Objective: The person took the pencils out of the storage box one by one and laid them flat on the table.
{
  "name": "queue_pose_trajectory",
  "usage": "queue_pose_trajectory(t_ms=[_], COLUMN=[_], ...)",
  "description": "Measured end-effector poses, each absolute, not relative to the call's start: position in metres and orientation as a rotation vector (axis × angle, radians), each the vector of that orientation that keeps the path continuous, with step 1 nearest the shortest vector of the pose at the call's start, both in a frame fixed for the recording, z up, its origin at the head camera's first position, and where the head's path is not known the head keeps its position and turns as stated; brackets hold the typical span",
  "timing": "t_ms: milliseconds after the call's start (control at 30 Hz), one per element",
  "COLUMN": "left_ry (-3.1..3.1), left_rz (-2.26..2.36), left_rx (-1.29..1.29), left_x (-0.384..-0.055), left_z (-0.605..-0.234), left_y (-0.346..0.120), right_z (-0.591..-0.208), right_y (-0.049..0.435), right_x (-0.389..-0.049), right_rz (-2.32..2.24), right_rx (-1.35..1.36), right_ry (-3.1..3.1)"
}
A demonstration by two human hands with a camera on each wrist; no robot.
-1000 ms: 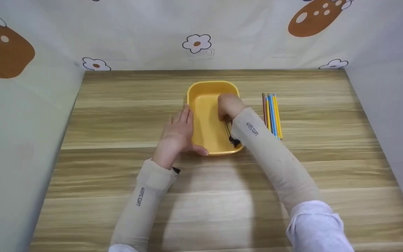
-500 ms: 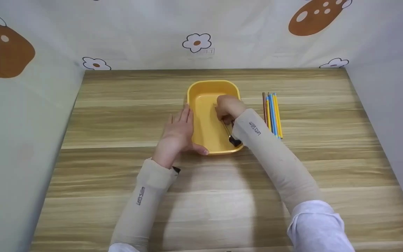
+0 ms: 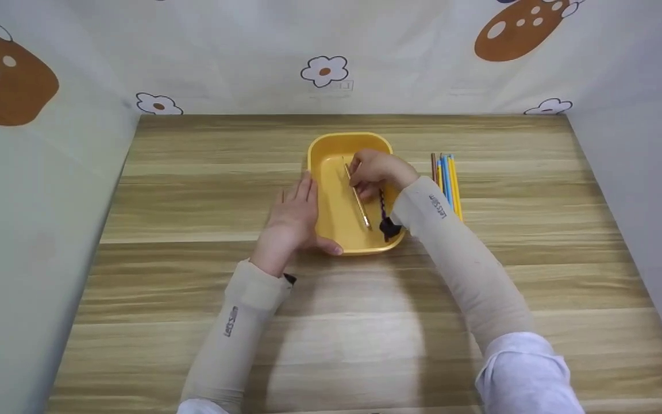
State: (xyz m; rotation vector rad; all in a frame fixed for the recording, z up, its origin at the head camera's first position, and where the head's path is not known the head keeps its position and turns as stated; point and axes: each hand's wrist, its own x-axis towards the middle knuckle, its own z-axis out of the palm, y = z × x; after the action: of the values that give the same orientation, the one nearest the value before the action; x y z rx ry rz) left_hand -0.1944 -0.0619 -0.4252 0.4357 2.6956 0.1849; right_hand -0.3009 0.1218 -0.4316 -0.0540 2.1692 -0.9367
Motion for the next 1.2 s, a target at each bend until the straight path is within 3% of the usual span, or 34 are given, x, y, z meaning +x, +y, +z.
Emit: queue_pose_trajectory(t_ms=[1200], left_ry=[2.685], left_rz=[0.205], left_rx=[0.43], left_x=[-0.194], left_z=[-0.423], left_y=[-0.063], right_z=[-0.409], right_y=[0.187], right_x=[-0.297], right_rz=[-1.495], right_rx=[0.046], right_ry=[2.128])
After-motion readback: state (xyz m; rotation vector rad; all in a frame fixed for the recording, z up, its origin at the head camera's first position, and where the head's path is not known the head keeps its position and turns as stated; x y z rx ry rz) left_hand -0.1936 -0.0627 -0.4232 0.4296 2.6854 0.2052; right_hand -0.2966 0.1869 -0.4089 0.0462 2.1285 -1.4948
